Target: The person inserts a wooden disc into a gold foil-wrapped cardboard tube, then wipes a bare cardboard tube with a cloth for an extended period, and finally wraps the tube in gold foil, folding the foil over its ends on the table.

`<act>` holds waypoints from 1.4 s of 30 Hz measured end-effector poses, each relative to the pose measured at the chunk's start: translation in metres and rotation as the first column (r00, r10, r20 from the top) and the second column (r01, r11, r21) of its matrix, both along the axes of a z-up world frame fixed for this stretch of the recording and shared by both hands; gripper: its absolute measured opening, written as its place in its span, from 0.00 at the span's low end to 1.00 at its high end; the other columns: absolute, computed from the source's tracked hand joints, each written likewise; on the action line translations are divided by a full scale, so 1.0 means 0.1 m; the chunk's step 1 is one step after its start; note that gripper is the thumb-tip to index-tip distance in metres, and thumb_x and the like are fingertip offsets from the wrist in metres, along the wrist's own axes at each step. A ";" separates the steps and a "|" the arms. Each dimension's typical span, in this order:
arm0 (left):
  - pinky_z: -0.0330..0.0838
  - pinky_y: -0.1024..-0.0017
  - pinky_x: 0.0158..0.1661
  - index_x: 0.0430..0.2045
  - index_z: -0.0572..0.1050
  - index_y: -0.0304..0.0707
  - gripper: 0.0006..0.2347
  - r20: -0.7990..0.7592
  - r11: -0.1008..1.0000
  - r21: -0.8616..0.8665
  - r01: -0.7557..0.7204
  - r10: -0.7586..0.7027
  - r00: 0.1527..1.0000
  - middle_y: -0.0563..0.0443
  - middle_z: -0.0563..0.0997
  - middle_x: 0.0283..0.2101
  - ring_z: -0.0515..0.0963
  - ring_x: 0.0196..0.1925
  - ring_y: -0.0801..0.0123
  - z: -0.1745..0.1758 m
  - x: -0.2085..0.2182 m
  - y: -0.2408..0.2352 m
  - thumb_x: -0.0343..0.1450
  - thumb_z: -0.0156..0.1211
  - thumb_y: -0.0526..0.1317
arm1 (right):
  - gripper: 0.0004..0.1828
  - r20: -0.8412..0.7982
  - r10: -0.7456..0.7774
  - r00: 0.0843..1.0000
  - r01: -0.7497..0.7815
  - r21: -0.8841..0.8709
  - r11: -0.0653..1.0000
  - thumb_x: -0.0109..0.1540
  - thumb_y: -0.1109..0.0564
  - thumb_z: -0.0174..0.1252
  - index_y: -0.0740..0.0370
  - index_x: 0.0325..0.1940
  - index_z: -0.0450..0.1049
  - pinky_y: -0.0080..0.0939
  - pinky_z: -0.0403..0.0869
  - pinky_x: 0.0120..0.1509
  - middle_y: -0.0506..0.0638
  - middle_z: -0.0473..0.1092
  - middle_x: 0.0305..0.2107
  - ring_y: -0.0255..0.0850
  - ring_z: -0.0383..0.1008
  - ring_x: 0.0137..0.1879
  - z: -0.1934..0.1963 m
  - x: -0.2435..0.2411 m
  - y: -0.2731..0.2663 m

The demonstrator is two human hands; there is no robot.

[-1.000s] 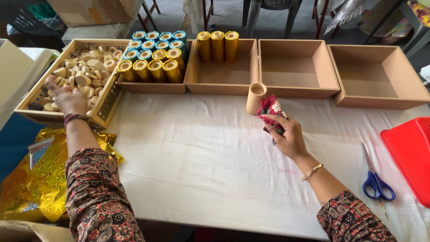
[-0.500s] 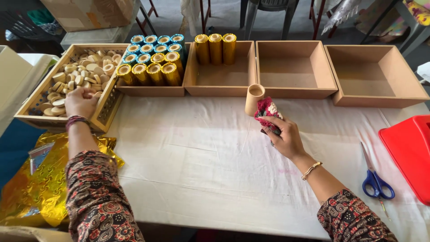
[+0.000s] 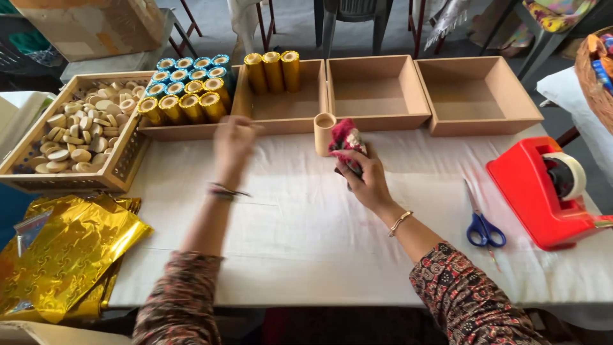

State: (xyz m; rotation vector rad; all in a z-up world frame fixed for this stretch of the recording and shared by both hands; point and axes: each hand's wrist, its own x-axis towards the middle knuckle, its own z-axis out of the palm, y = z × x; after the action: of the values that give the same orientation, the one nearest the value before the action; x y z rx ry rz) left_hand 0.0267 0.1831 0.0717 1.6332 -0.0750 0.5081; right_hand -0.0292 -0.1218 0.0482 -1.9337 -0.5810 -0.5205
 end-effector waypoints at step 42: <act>0.69 0.58 0.65 0.69 0.61 0.45 0.20 0.330 0.986 0.017 0.166 -0.162 0.930 0.32 0.66 0.68 0.72 0.66 0.47 0.00 -0.73 -1.72 0.83 0.34 0.49 | 0.11 -0.304 0.340 0.890 -0.155 0.499 0.853 0.69 0.63 0.49 0.64 0.54 0.73 0.36 0.78 0.42 0.51 0.71 0.42 0.35 0.76 0.41 0.00 -0.17 0.08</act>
State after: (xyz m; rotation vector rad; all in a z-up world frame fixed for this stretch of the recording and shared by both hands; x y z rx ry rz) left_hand -0.0464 0.0112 0.0714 1.5010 -0.4553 0.6477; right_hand -0.0464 -0.1139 0.0482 -1.4159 -0.4008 -0.0851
